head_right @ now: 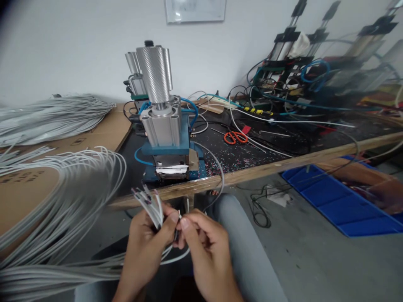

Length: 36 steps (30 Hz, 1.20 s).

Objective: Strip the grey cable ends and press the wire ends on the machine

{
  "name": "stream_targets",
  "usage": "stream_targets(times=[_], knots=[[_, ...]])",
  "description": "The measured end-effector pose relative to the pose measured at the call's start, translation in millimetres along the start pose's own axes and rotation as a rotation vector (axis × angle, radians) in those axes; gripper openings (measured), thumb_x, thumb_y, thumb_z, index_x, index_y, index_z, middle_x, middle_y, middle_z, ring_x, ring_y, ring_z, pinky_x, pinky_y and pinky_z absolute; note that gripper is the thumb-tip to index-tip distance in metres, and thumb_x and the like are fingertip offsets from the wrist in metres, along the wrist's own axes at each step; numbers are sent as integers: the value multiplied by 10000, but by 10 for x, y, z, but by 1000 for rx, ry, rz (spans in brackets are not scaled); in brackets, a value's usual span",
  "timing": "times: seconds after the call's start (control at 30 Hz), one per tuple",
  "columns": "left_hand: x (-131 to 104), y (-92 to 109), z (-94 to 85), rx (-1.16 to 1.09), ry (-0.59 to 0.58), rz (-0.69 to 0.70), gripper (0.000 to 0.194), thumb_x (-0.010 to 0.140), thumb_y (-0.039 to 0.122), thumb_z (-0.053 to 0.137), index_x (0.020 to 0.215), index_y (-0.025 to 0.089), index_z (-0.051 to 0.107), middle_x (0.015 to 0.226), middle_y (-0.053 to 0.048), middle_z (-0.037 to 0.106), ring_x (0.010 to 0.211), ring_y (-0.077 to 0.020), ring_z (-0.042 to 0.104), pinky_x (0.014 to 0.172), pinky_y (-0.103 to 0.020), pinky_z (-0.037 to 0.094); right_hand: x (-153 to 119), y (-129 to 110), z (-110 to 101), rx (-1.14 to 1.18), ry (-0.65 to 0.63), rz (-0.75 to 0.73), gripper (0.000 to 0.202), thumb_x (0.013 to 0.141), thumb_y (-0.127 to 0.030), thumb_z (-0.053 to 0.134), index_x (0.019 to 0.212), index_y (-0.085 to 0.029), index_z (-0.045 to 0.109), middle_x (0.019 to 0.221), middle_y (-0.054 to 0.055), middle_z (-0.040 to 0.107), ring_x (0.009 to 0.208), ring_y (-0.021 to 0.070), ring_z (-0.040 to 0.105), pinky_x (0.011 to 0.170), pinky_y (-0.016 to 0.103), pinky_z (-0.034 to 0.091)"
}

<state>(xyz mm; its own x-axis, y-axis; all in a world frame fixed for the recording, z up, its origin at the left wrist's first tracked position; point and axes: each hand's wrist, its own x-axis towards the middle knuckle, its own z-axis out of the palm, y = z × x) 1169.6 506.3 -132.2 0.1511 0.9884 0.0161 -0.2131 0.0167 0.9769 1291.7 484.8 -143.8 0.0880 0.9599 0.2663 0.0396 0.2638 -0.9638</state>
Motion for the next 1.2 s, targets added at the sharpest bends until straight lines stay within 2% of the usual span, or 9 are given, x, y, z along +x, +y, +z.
stream_targets(times=[0.1,0.17,0.27,0.63,0.83,0.97,1.07,1.13,1.2], knots=[[-41,-41,5,-144,99,-17,294,879,413,710,743,166,623,503,54,526,428,-83,464,438,-184,405,-78,7,246,100,78,43,331,1001,-359,567,731,-195,667,612,-20,589,556,125,565,532,201,458],[-49,-60,-18,-203,117,-17,320,858,449,741,762,163,635,485,73,483,410,-69,419,422,-172,393,-85,0,307,116,86,50,323,1006,-358,564,746,-200,671,618,-18,599,562,124,564,535,199,455],[-41,-63,-31,-237,78,-5,338,848,468,754,774,155,652,481,75,470,408,-61,407,422,-166,393,-66,-3,300,111,84,41,303,1007,-344,571,764,-201,684,634,-11,625,570,124,574,546,197,461],[-76,60,103,-297,265,-75,444,669,526,876,730,141,662,475,76,518,427,-40,450,438,-127,387,-65,-15,290,119,109,2,267,992,-331,599,788,-222,732,637,-16,639,560,114,585,545,176,481],[-65,61,104,-287,263,-58,454,684,543,860,713,137,659,490,61,536,439,-43,457,431,-128,370,-61,-56,357,186,211,85,231,952,-377,652,795,-240,752,628,-22,624,564,118,563,541,185,452],[-46,28,67,-305,214,-69,413,711,498,864,798,146,666,487,79,530,428,-35,450,446,-125,390,-55,-14,317,140,130,56,259,968,-374,635,777,-230,735,626,-17,604,573,121,548,543,191,444],[-24,-20,11,-331,98,-41,349,778,454,831,813,155,654,473,83,516,417,-41,445,449,-137,408,-22,37,198,149,9,70,304,993,-383,596,760,-222,708,645,-10,603,599,127,559,571,203,453],[-7,-57,-33,-335,47,-18,317,821,442,796,816,161,649,499,66,546,421,-55,464,452,-158,428,28,52,70,180,-115,80,332,1005,-417,563,773,-221,698,670,-3,619,626,139,584,602,222,465],[14,-94,-75,-296,59,12,317,838,451,776,801,162,652,534,51,563,432,-57,463,455,-161,424,97,45,-76,122,-280,62,330,1002,-436,558,802,-218,704,705,8,645,657,149,606,631,238,466]])
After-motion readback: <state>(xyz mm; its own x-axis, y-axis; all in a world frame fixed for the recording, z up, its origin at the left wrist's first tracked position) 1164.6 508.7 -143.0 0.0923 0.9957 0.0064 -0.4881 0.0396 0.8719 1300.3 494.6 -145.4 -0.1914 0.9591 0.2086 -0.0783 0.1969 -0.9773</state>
